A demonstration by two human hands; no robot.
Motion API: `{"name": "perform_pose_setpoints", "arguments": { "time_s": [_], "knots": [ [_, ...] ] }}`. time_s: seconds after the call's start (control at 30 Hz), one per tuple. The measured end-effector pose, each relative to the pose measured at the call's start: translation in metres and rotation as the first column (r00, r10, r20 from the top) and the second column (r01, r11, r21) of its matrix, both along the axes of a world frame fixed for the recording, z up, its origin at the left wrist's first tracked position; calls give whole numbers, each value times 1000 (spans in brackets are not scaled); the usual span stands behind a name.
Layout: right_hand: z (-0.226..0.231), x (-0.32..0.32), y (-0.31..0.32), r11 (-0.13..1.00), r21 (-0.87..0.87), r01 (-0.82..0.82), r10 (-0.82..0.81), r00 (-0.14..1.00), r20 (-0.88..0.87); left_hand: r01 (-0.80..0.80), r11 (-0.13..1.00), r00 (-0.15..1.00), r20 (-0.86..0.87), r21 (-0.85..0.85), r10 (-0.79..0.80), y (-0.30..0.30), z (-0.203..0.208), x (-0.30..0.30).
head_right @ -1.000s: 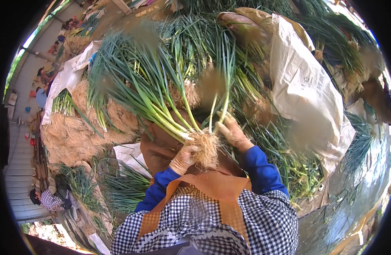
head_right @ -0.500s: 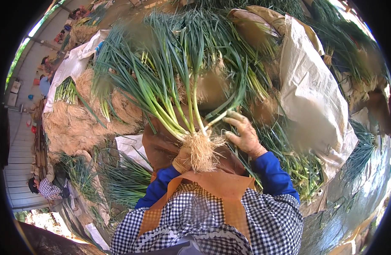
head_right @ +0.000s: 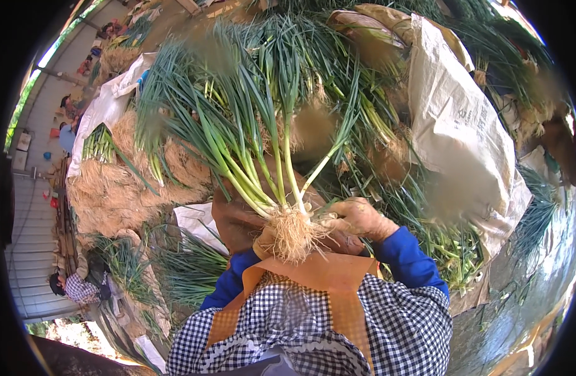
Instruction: The person picks up green onions from a pile, strips off outer layers by hand, and gathers them into bunches while sitting on the floor.
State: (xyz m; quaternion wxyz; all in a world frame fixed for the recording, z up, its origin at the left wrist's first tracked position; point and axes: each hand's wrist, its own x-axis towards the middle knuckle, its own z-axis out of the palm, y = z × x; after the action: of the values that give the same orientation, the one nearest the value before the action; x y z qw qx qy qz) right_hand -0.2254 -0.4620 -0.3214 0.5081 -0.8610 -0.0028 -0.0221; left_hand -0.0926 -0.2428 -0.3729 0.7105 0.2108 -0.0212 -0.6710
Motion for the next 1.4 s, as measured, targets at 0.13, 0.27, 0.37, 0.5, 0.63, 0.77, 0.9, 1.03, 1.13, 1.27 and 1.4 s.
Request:
{"name": "perform_pose_setpoints", "arguments": {
  "time_s": [0.13, 0.27, 0.37, 0.5, 0.63, 0.77, 0.9, 1.03, 1.13, 1.27, 1.4],
  "knots": [
    [-20, -40, -53, 816, 160, 556, -490, 811, -318, -175, 984, 981, 77, -37, 178, 14, 8, 11],
    [-83, -63, -103, 473, -761, 444, -724, 688, -49, -460, 878, 841, 252, -133, 479, 31, 65, 18],
    [-38, 11, -66, 657, -484, 577, -567, 802, 187, -340, 859, 934, -30, -383, 356, 23, 119, 37],
    [59, 116, 12, 854, 521, -6, -140, 961, 240, -276, 789, 949, -288, -550, 132, 7, 177, 46],
    [121, 145, 66, 644, 583, -495, 229, 852, 471, -261, 760, 910, -414, -595, -11, 4, 200, 39],
    [120, 141, 62, 354, 893, -279, 88, 960, 265, -329, 846, 911, -378, -420, 167, 12, 183, 35],
    [90, 145, 59, 590, 765, -257, 237, 961, 141, -465, 848, 884, -193, -254, 426, 19, 166, 17],
    [67, 132, 55, 626, 682, -379, 234, 925, 299, -399, 873, 908, -250, -281, 335, 23, 154, 14],
    [68, 102, 32, 935, 230, -268, 113, 844, 524, -321, 917, 932, -249, -238, 262, 24, 141, 15],
    [54, 71, -5, 472, 845, -251, -429, 772, 469, -406, 899, 914, -76, -162, 399, 1, 157, -1],
    [50, 49, -56, 511, 773, 375, -715, 685, 140, -516, 842, 851, 20, -157, 525, -5, 154, 0]
  ]
}}
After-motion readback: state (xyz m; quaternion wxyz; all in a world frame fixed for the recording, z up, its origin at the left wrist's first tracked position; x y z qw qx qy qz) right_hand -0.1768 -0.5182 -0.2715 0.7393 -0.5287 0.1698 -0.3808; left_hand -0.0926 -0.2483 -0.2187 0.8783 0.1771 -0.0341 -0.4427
